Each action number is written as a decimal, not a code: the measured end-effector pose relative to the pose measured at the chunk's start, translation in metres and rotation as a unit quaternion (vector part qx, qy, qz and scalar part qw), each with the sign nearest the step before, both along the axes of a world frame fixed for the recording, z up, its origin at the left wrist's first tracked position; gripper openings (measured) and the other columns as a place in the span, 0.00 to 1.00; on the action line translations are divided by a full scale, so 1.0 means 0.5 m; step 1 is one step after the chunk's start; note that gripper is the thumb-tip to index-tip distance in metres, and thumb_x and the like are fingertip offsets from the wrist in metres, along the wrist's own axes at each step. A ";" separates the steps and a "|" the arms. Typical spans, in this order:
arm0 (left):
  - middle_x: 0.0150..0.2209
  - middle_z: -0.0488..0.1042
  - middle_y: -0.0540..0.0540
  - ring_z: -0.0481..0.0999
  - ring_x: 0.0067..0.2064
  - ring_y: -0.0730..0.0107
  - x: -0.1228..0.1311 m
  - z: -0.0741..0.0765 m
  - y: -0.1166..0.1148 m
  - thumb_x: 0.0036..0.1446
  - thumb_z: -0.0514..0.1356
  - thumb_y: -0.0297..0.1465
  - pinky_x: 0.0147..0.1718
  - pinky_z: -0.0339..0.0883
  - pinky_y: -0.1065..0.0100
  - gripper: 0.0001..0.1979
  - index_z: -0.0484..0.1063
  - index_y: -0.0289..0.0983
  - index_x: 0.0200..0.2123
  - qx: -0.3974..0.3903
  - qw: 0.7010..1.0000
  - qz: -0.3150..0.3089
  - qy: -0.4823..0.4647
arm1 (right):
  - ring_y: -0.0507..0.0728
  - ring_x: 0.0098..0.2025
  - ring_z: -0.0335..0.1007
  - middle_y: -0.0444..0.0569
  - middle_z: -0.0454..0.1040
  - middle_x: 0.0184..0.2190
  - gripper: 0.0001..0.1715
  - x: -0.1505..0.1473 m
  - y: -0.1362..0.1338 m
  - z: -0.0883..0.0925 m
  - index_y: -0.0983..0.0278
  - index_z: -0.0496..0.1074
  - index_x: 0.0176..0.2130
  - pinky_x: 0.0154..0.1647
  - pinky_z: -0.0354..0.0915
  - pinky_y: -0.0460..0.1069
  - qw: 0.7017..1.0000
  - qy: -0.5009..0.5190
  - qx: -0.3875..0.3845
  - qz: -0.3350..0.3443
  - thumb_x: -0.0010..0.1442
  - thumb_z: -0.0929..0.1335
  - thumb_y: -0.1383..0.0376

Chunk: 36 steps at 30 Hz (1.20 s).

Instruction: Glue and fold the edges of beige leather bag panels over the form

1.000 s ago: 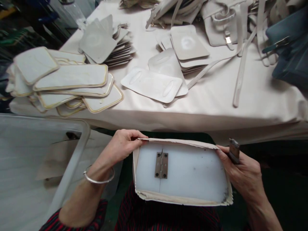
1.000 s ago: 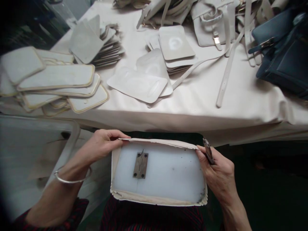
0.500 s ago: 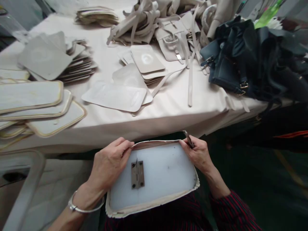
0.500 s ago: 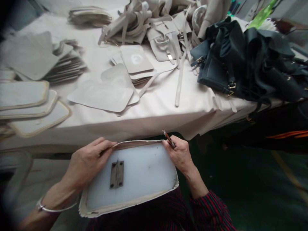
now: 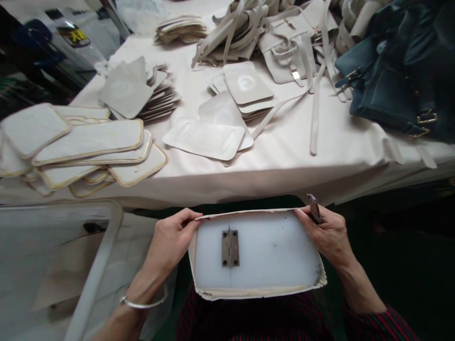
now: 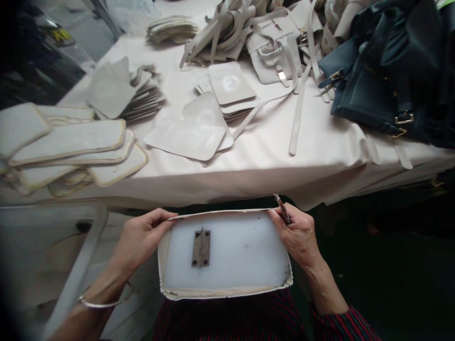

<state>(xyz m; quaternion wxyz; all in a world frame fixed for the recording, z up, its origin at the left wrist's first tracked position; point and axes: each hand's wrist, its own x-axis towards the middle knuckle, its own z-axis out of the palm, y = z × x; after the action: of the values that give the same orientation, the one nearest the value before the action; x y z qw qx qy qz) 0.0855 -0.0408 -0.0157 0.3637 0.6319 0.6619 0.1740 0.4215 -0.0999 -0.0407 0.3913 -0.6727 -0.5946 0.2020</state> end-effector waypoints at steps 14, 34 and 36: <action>0.34 0.69 0.48 0.70 0.38 0.68 0.037 0.015 0.009 0.62 0.56 0.39 0.38 0.64 0.65 0.10 0.72 0.39 0.37 0.157 0.963 -0.190 0.112 | 0.50 0.23 0.57 0.42 0.64 0.21 0.14 -0.002 0.005 0.002 0.65 0.71 0.27 0.25 0.54 0.46 1.000 0.003 -0.013 0.001 0.61 0.68 0.60; 0.33 0.69 0.45 0.67 0.37 0.64 0.085 0.013 0.033 0.64 0.48 0.26 0.36 0.62 0.63 0.12 0.71 0.37 0.36 0.329 0.821 -0.384 0.266 | 0.50 0.24 0.57 0.43 0.64 0.21 0.15 0.001 0.003 0.003 0.65 0.72 0.27 0.26 0.55 0.47 1.000 -0.009 0.006 0.001 0.61 0.67 0.59; 0.39 0.70 0.44 0.68 0.41 0.62 0.064 0.019 0.012 0.65 0.49 0.29 0.39 0.64 0.62 0.11 0.70 0.38 0.44 0.268 0.868 -0.347 0.236 | 0.50 0.24 0.57 0.42 0.64 0.21 0.12 -0.004 -0.020 0.007 0.65 0.74 0.33 0.26 0.56 0.46 1.000 0.001 -0.016 -0.015 0.60 0.68 0.58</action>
<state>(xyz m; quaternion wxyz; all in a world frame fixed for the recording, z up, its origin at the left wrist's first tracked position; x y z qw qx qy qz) 0.1176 -0.0346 -0.0064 0.0507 0.9161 0.3942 0.0531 0.4197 -0.1097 -0.0372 0.3842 -0.6877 -0.5805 0.2062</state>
